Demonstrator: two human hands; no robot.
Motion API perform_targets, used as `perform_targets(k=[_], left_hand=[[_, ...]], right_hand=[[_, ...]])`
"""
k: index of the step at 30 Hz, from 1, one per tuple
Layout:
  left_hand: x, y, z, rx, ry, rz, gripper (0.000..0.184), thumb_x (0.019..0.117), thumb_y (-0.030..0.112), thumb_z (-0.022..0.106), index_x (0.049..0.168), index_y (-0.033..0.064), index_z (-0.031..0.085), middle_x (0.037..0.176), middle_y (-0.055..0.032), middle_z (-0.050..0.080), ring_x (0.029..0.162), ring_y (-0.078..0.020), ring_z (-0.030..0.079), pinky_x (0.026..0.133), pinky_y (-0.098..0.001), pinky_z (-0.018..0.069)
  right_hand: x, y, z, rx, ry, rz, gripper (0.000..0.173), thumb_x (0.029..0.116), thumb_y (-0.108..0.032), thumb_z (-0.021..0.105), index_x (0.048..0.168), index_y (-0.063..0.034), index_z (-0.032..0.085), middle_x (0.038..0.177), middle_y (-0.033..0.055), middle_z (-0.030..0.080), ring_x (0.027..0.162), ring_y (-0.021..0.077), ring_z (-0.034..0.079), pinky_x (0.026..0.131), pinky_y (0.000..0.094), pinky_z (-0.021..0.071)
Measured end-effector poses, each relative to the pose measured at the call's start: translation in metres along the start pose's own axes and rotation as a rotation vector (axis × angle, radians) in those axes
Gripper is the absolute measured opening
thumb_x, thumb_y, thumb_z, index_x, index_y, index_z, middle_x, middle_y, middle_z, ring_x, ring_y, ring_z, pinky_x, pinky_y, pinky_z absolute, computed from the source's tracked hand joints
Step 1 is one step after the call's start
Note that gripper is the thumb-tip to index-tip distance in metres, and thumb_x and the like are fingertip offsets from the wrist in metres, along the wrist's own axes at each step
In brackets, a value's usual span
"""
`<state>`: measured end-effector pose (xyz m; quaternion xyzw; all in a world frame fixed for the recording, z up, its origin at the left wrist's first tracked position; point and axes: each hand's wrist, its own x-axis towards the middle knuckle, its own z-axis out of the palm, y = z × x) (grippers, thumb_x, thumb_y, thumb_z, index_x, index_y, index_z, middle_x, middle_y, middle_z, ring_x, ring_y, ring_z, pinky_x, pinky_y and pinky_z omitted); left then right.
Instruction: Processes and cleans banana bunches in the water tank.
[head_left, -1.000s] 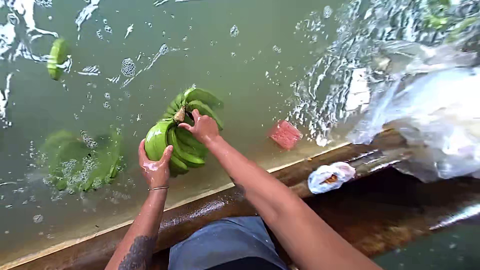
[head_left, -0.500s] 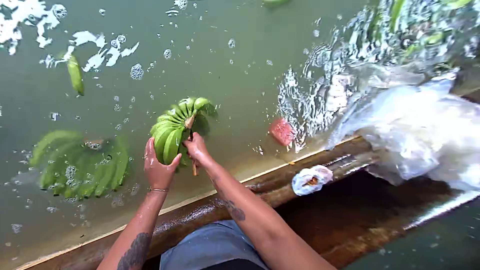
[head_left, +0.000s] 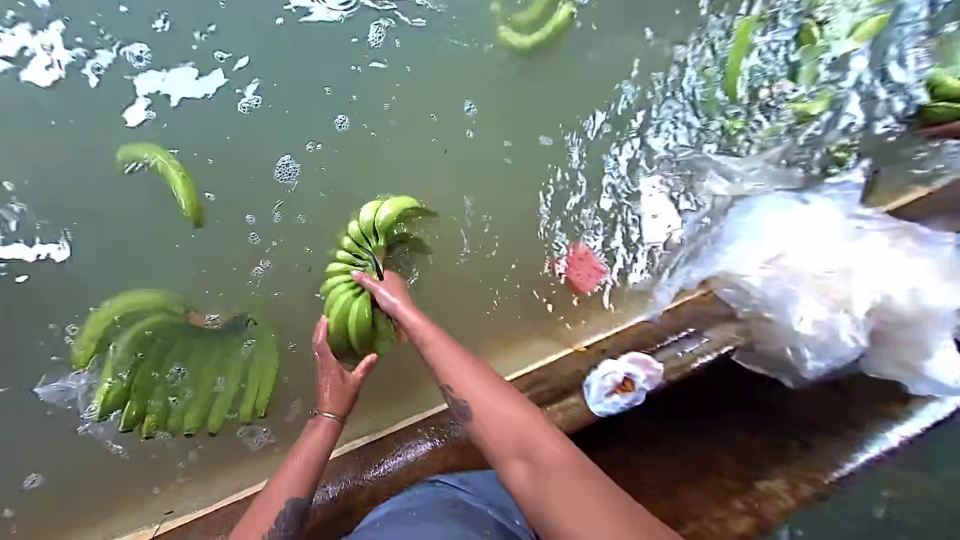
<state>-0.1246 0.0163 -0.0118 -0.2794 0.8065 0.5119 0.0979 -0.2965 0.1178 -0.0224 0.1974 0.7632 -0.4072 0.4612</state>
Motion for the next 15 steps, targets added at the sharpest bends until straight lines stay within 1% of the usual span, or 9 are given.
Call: perform_targets(k=[2, 4, 6, 8, 9, 10, 12, 13, 15], left_hand=[[-0.009, -0.015, -0.009, 0.090, -0.103, -0.005, 0.090, 0.0805, 0.027, 0.086, 0.149, -0.0101, 0.040, 0.157, -0.0339, 0.035, 0.147, -0.0450, 0.035, 0.120, -0.0528, 0.0330], [-0.021, -0.028, -0.024, 0.226, -0.090, 0.038, 0.072, 0.0856, 0.027, 0.079, 0.143, -0.0045, 0.052, 0.157, -0.0325, 0.036, 0.148, -0.0499, 0.030, 0.121, -0.0593, 0.0290], [-0.031, -0.038, -0.043, 0.369, 0.021, 0.123, 0.066, 0.0868, 0.029, 0.074, 0.141, -0.0033, 0.055, 0.155, -0.0319, 0.040, 0.147, -0.0548, 0.029, 0.119, -0.0683, 0.0236], [-0.038, -0.047, -0.067, 0.497, 0.121, 0.068, 0.070, 0.0859, 0.029, 0.074, 0.143, -0.0048, 0.052, 0.156, -0.0332, 0.038, 0.147, -0.0570, 0.026, 0.117, -0.0721, 0.0207], [-0.041, -0.052, -0.079, 0.542, 0.135, -0.031, 0.076, 0.0861, 0.031, 0.076, 0.147, -0.0047, 0.048, 0.157, -0.0341, 0.034, 0.149, -0.0565, 0.023, 0.117, -0.0723, 0.0190], [-0.044, -0.058, -0.092, 0.561, 0.112, -0.170, 0.085, 0.0869, 0.036, 0.078, 0.152, -0.0036, 0.040, 0.160, -0.0348, 0.028, 0.150, -0.0553, 0.019, 0.118, -0.0723, 0.0168], [-0.051, -0.072, -0.110, 0.604, -0.019, -0.438, 0.104, 0.0841, 0.049, 0.080, 0.159, -0.0005, 0.028, 0.161, -0.0365, 0.022, 0.150, -0.0552, 0.020, 0.116, -0.0744, 0.0213], [-0.057, -0.082, -0.113, 0.632, -0.107, -0.507, 0.108, 0.0818, 0.052, 0.082, 0.158, -0.0021, 0.028, 0.159, -0.0391, 0.025, 0.147, -0.0573, 0.025, 0.112, -0.0750, 0.0282], [-0.066, -0.099, -0.109, 0.691, -0.251, -0.531, 0.099, 0.0827, 0.044, 0.084, 0.153, -0.0074, 0.036, 0.154, -0.0430, 0.028, 0.144, -0.0604, 0.028, 0.111, -0.0718, 0.0350]], right_hand=[[0.022, 0.007, 0.010, -0.085, 0.049, -0.012, 0.060, 0.0939, -0.050, 0.069, 0.112, 0.0063, 0.064, 0.103, 0.0282, 0.067, 0.096, 0.0418, 0.066, 0.083, 0.0622, 0.0524], [0.038, 0.014, 0.018, -0.185, 0.089, -0.041, 0.051, 0.0966, -0.042, 0.068, 0.112, 0.0061, 0.066, 0.106, 0.0295, 0.067, 0.101, 0.0451, 0.066, 0.085, 0.0655, 0.0515], [0.047, 0.021, 0.014, -0.275, 0.114, -0.053, 0.050, 0.0987, -0.037, 0.066, 0.126, 0.0043, 0.064, 0.122, 0.0313, 0.065, 0.116, 0.0477, 0.063, 0.096, 0.0670, 0.0490], [0.048, 0.033, -0.011, -0.304, 0.100, -0.087, 0.058, 0.0982, -0.039, 0.068, 0.137, 0.0024, 0.059, 0.140, 0.0301, 0.057, 0.132, 0.0470, 0.053, 0.109, 0.0657, 0.0412], [0.044, 0.043, -0.031, -0.277, 0.081, -0.117, 0.060, 0.0976, -0.039, 0.070, 0.139, 0.0018, 0.058, 0.140, 0.0294, 0.057, 0.132, 0.0455, 0.053, 0.110, 0.0644, 0.0411], [0.035, 0.054, -0.052, -0.221, 0.071, -0.161, 0.056, 0.0970, -0.037, 0.071, 0.136, 0.0024, 0.059, 0.133, 0.0287, 0.061, 0.124, 0.0426, 0.059, 0.105, 0.0622, 0.0459], [-0.008, 0.067, -0.095, -0.006, 0.017, -0.240, 0.039, 0.0966, -0.025, 0.072, 0.121, 0.0041, 0.063, 0.107, 0.0219, 0.069, 0.097, 0.0300, 0.068, 0.089, 0.0509, 0.0568], [-0.042, 0.072, -0.114, 0.097, -0.018, -0.269, 0.031, 0.0969, -0.020, 0.070, 0.115, 0.0043, 0.063, 0.097, 0.0168, 0.069, 0.088, 0.0233, 0.068, 0.084, 0.0448, 0.0587], [-0.125, 0.083, -0.151, 0.246, -0.034, -0.341, 0.022, 0.0927, -0.016, 0.067, 0.106, 0.0000, 0.064, 0.088, 0.0048, 0.070, 0.081, 0.0109, 0.069, 0.079, 0.0331, 0.0604]])
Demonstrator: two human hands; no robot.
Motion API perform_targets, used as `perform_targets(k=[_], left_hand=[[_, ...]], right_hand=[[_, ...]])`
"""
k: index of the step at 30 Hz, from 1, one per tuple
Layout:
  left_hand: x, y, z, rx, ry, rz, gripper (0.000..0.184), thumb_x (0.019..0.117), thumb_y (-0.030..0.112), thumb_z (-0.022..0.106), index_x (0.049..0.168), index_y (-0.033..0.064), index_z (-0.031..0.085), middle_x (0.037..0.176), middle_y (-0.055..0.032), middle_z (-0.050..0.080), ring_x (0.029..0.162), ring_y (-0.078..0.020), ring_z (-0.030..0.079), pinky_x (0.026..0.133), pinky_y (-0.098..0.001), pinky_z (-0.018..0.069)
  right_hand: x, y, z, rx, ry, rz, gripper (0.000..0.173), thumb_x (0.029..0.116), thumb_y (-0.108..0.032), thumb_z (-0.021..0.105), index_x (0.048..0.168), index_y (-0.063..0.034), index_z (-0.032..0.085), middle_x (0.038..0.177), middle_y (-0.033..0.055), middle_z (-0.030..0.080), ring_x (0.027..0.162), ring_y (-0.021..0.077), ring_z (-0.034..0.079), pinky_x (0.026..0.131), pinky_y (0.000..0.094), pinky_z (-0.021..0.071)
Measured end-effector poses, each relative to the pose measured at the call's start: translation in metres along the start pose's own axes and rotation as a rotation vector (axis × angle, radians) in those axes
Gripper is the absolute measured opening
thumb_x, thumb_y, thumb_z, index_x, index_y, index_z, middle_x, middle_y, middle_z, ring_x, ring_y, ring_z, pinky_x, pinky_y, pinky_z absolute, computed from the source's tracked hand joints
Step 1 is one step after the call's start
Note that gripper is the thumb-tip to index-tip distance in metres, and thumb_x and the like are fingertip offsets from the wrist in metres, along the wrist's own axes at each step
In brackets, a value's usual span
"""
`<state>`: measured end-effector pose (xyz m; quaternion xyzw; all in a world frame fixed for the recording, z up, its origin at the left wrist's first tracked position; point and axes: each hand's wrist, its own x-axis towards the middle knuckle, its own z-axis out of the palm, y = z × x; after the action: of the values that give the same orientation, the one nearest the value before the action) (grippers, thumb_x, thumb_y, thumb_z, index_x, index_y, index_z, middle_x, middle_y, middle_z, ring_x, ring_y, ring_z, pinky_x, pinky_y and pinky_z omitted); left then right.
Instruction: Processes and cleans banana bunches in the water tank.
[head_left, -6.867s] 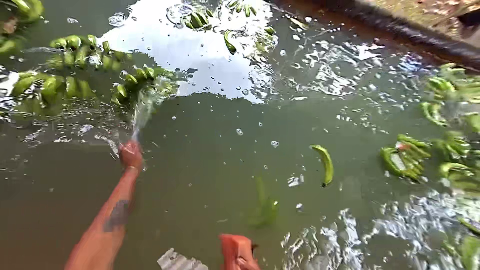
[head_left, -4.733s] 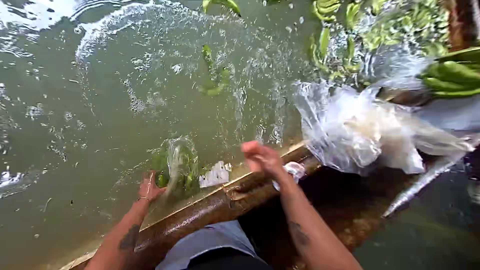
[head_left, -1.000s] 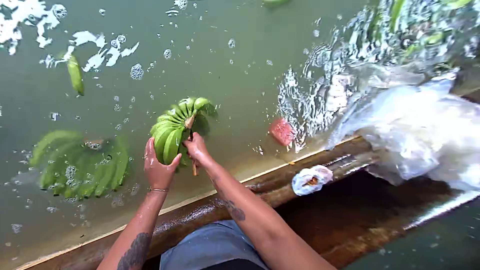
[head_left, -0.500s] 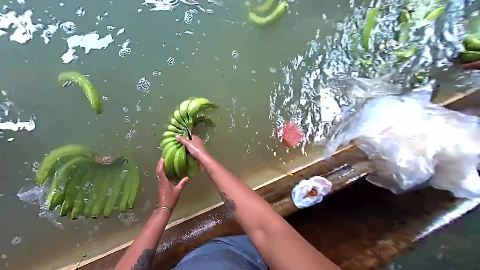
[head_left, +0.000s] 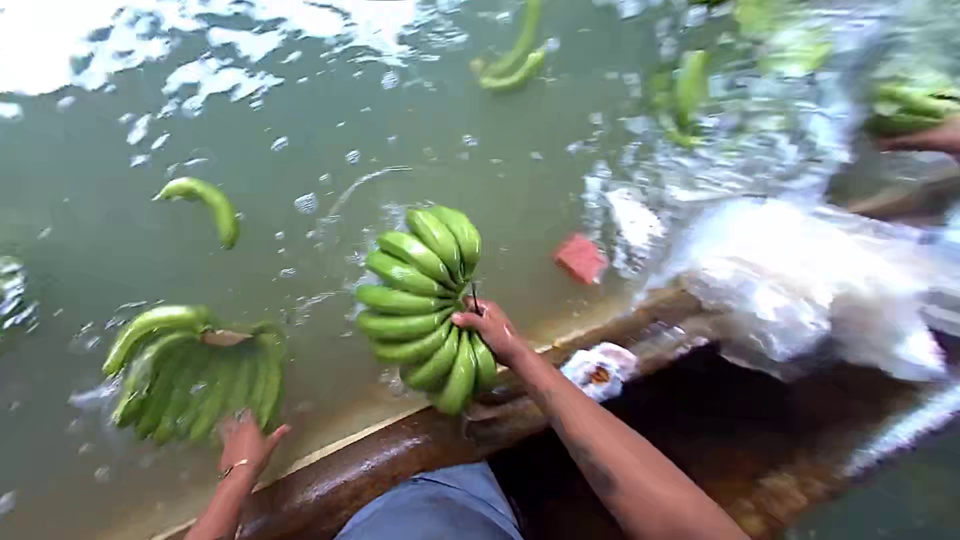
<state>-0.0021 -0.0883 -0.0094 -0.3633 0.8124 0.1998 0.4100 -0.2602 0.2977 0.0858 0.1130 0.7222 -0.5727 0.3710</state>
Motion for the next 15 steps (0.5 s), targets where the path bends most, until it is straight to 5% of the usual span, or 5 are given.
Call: perform_targets(k=[4, 8, 12, 15], left_hand=[[-0.003, 0.026, 0.022, 0.132, 0.027, 0.012, 0.063, 0.0904, 0.013, 0.074, 0.144, -0.0053, 0.047, 0.138, -0.0363, 0.054, 0.130, -0.0535, 0.051, 0.104, -0.0655, 0.0463], [-0.035, 0.077, 0.028, -0.038, 0.044, 0.161, 0.072, 0.0985, 0.026, 0.067, 0.149, -0.0134, 0.034, 0.136, -0.0401, 0.052, 0.127, -0.0539, 0.054, 0.106, -0.0660, 0.0428], [-0.052, 0.123, 0.028, -0.049, 0.041, 0.180, 0.068, 0.1029, 0.032, 0.061, 0.148, -0.0121, 0.035, 0.136, -0.0363, 0.055, 0.128, -0.0481, 0.056, 0.108, -0.0610, 0.0440], [-0.059, 0.131, 0.029, -0.069, 0.036, 0.251, 0.070, 0.1046, 0.036, 0.058, 0.150, -0.0103, 0.031, 0.138, -0.0354, 0.054, 0.129, -0.0469, 0.056, 0.108, -0.0602, 0.0433]], right_hand=[[-0.178, -0.005, -0.051, -0.036, 0.276, -0.091, 0.025, 0.0817, -0.025, 0.075, 0.099, -0.0085, 0.069, 0.086, -0.0069, 0.071, 0.081, 0.0012, 0.068, 0.079, 0.0249, 0.0591], [-0.329, 0.065, -0.076, -0.216, 0.707, 0.026, 0.041, 0.0804, -0.029, 0.073, 0.110, -0.0017, 0.070, 0.097, 0.0013, 0.071, 0.090, 0.0039, 0.066, 0.086, 0.0277, 0.0564], [-0.444, 0.169, -0.085, -0.329, 1.019, 0.318, 0.039, 0.0935, -0.015, 0.074, 0.118, 0.0133, 0.063, 0.110, 0.0330, 0.065, 0.105, 0.0420, 0.063, 0.097, 0.0614, 0.0460], [-0.516, 0.249, -0.075, -0.251, 1.171, 0.531, 0.043, 0.0968, -0.016, 0.070, 0.125, 0.0159, 0.061, 0.121, 0.0399, 0.061, 0.117, 0.0497, 0.058, 0.103, 0.0648, 0.0414]])
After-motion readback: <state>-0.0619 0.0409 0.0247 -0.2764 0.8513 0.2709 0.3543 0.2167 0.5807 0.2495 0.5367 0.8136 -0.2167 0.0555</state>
